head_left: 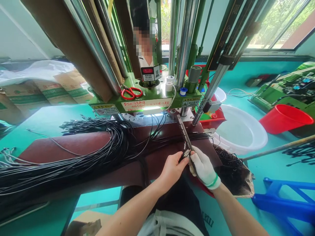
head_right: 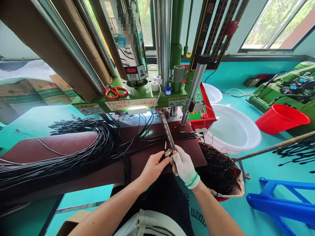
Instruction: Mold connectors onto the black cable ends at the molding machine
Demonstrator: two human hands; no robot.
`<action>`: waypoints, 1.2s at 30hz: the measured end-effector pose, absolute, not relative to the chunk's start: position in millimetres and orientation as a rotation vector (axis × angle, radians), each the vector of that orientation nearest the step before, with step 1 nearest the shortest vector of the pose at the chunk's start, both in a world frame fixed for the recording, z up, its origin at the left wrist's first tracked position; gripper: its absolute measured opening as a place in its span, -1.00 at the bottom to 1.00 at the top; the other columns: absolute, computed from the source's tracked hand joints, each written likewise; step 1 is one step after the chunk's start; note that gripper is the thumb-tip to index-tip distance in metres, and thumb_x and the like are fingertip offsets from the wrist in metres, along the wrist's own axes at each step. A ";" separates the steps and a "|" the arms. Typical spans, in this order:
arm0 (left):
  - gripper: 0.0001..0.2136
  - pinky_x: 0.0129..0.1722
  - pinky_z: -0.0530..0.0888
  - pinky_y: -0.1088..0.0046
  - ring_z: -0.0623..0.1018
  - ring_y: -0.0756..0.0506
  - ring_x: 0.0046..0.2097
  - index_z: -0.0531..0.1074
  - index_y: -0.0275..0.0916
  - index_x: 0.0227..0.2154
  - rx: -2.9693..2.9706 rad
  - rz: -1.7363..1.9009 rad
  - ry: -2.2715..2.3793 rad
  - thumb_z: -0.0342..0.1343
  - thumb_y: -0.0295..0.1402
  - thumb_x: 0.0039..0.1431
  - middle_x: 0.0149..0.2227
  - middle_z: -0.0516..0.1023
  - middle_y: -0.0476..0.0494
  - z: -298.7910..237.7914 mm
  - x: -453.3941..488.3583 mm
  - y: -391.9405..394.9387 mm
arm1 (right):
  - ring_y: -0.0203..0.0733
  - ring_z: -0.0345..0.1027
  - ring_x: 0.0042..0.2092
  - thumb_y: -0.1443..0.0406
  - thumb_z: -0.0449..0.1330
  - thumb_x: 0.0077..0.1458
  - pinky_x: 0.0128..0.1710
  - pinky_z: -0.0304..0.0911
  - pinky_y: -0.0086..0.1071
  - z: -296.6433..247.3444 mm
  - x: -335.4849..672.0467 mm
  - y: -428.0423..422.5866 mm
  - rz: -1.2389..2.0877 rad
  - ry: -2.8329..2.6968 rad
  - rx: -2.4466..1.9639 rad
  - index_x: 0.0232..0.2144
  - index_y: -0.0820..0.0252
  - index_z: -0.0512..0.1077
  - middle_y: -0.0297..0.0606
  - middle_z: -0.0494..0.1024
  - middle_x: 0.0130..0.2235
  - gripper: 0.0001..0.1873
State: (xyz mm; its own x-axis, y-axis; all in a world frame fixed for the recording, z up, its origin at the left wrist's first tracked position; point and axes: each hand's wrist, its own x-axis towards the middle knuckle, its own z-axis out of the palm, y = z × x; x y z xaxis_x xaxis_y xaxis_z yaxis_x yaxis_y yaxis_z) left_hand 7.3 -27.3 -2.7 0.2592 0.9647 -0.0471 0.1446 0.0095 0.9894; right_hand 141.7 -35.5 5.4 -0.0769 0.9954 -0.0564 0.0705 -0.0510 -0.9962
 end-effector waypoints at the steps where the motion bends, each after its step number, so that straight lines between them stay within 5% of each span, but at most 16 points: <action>1: -0.80 -0.49 0.14 0.55 0.17 0.06 -0.51 0.33 -0.28 -0.54 1.424 0.932 1.142 0.00 -0.26 0.06 -0.59 0.23 0.06 -4.0 7.9 -28.6 | -0.45 0.02 -0.77 0.09 -0.04 0.14 -0.82 -0.02 -0.57 5.7 140.5 -35.9 1.259 -1.302 -1.267 -0.12 0.23 0.24 -0.52 0.21 -0.69 -0.63; 10: -0.74 -0.69 0.01 0.63 0.06 0.13 -0.65 0.21 -0.19 -0.38 0.947 1.105 1.131 -0.04 -0.08 0.08 -0.63 0.04 0.16 1.5 1.3 -21.2 | -0.44 0.08 -0.74 0.11 -0.01 0.13 -0.85 -0.01 -0.57 3.0 144.4 -31.9 1.367 -1.104 -1.226 -0.12 0.14 0.25 -0.45 0.30 -0.56 -0.68; 14: -0.70 -0.74 -0.11 0.65 -0.06 0.15 -0.70 0.13 -0.17 -0.44 0.800 0.894 1.026 0.06 -0.08 0.00 -0.69 -0.05 0.23 9.1 -5.8 -18.1 | -0.45 0.08 -0.73 0.11 0.00 0.12 -0.84 0.01 -0.57 3.0 146.8 -32.0 1.403 -1.062 -1.186 -0.02 0.11 0.20 -0.45 0.30 -0.55 -0.60; 25: -0.75 -0.77 -0.14 0.64 -0.09 0.18 -0.73 0.20 -0.24 -0.55 0.829 0.707 1.009 0.11 -0.19 -0.05 -0.77 -0.05 0.24 16.0 1.4 -17.4 | -0.49 0.04 -0.75 0.12 -0.03 0.15 -0.83 -0.05 -0.60 1.6 147.9 -34.2 1.400 -1.245 -1.192 0.10 0.17 0.13 -0.44 0.28 -0.57 -0.51; 36: -0.72 -0.76 -0.07 0.69 0.00 0.16 -0.71 0.12 -0.17 -0.42 0.812 1.009 1.061 0.00 -0.07 0.04 -0.67 0.03 0.22 12.8 -4.2 -16.6 | -0.50 0.01 -0.76 0.09 0.02 0.11 -0.85 -0.08 -0.61 6.9 143.9 -33.9 1.403 -1.176 -1.231 0.09 0.18 0.14 -0.42 0.32 -0.57 -0.47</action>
State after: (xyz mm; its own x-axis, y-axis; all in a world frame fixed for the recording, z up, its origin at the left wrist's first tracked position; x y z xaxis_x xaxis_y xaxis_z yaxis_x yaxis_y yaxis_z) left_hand -4.2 -16.6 12.8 0.1563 0.9386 -0.3075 -0.2603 0.3395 0.9039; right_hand 143.9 -33.9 6.9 -0.0975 0.9859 -0.1363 -0.0379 -0.1405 -0.9894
